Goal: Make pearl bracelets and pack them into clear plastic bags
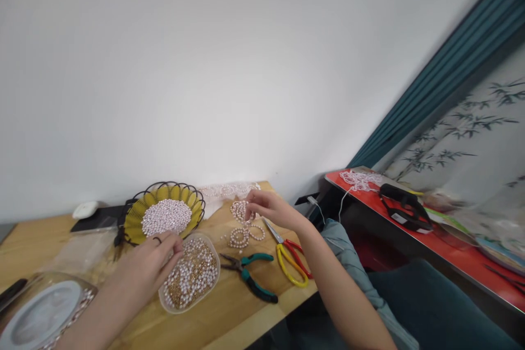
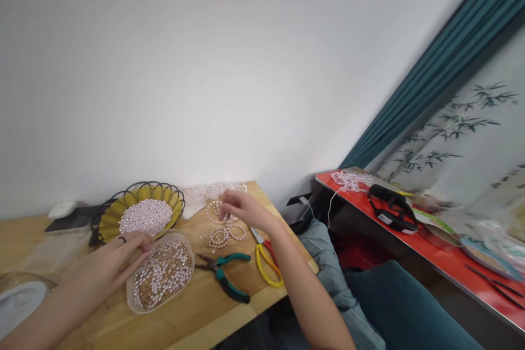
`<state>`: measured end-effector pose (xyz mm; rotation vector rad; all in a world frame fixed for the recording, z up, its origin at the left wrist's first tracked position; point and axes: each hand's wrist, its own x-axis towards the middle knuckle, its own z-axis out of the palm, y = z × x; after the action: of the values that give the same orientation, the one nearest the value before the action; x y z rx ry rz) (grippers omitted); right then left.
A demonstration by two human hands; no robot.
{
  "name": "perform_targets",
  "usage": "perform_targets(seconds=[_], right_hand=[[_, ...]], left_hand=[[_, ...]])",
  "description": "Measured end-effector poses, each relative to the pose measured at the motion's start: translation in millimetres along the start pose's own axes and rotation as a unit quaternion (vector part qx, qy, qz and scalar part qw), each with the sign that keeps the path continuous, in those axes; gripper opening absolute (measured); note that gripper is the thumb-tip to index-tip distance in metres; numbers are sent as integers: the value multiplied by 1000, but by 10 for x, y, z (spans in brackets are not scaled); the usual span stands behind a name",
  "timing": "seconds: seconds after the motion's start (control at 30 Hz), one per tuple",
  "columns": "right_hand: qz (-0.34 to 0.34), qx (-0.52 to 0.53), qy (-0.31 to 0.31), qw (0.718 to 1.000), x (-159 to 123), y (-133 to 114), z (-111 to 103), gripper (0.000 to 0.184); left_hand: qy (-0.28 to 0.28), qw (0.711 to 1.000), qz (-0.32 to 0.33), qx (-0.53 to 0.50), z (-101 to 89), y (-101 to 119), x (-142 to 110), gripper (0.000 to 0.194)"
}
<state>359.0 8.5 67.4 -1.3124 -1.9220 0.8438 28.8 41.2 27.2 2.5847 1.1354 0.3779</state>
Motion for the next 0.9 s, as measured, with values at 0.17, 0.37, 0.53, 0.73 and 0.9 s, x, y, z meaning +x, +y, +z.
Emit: perform_targets(seconds=[0.17,0.37,0.53,0.73,0.9], right_hand=[[-7,70,48,996,29,-385,145,20],[30,2,58,998,145,-621,328,31],[4,-170,-66,983,264,-717,248,20],[-81,-186,-180,963,324,-901,198,23],[-145,-197,-124,962,288,-1051,375,33]], left_hand=[[-6,1000,19,20,56,124,90,22],[-12,1000,19,22,85,203,112,20],[-6,1000,16,12,117,177,74,18],[0,1000,14,5,148,164,81,18],[2,1000,14,-5,155,157,89,18]])
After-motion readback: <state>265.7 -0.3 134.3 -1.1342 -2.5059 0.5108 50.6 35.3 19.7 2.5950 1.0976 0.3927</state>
